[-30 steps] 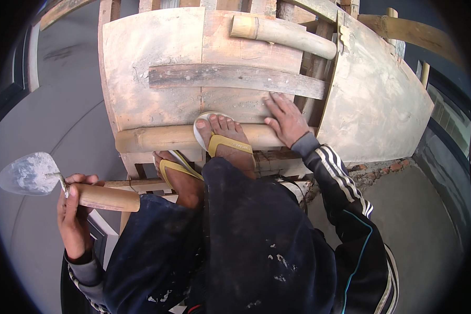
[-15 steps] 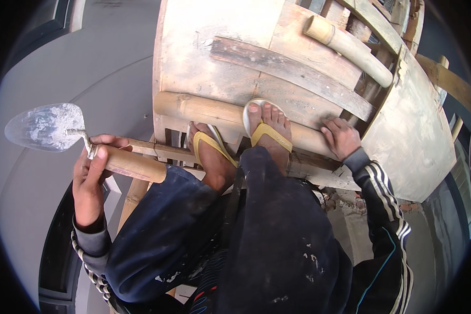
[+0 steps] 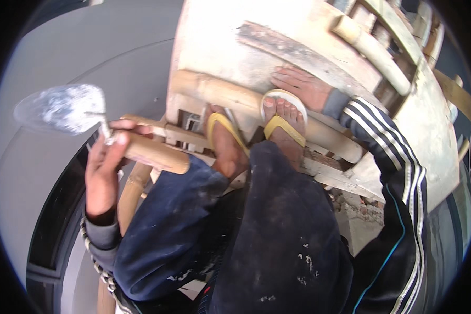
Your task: The person uses a trowel to scoop a white paste from a container and applies it to a wooden surface. They spread and smooth the paste across the wood, occasionally scraping the trowel against the surface to remove excess material.
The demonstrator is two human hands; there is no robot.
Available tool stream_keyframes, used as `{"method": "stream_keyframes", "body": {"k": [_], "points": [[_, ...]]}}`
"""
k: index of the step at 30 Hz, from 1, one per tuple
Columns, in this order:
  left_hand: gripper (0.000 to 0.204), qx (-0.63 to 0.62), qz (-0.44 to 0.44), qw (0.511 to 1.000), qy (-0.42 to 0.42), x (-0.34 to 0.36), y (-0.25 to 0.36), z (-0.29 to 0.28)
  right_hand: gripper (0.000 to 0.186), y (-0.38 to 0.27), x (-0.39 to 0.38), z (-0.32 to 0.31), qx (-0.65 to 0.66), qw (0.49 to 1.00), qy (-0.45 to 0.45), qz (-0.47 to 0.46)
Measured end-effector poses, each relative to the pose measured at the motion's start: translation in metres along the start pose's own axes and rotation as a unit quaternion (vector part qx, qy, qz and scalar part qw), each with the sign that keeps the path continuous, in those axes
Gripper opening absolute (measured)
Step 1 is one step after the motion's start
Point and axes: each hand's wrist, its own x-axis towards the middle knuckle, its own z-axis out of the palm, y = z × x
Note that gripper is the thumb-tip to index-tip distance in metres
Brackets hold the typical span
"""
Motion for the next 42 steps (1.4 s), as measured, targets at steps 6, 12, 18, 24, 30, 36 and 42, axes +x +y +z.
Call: {"method": "stream_keyframes", "body": {"k": [6, 12, 18, 24, 30, 36, 42], "points": [[0.028, -0.104, -0.019, 0.992, -0.061, -0.007, -0.024, -0.002, 0.041, -0.026, -0.078, -0.028, -0.009, 0.994, -0.104, 0.024], [0.026, -0.13, -0.047, 0.99, 0.014, 0.002, -0.033, -0.015, 0.048, -0.049, -0.105, -0.062, -0.068, 0.981, -0.176, 0.034], [0.028, -0.078, -0.052, 0.996, 0.007, 0.018, -0.021, -0.02, 0.056, -0.024, 0.003, -0.012, 0.057, 0.994, -0.059, 0.065], [0.028, -0.051, -0.036, 0.998, 0.001, 0.013, -0.02, -0.014, 0.057, -0.037, -0.075, -0.021, 0.061, 0.991, -0.11, 0.04], [0.035, -0.012, -0.048, 0.999, 0.007, 0.024, -0.032, -0.024, 0.054, -0.06, -0.106, -0.038, -0.021, 0.984, -0.133, 0.112], [0.037, 0.013, -0.042, 0.999, 0.023, 0.027, -0.025, -0.022, 0.058, -0.039, -0.046, -0.026, -0.117, 0.982, -0.1, 0.114], [0.04, 0.037, -0.032, 0.999, 0.018, 0.027, -0.03, -0.023, 0.061, -0.084, -0.15, -0.017, -0.15, 0.892, -0.143, 0.401]]}}
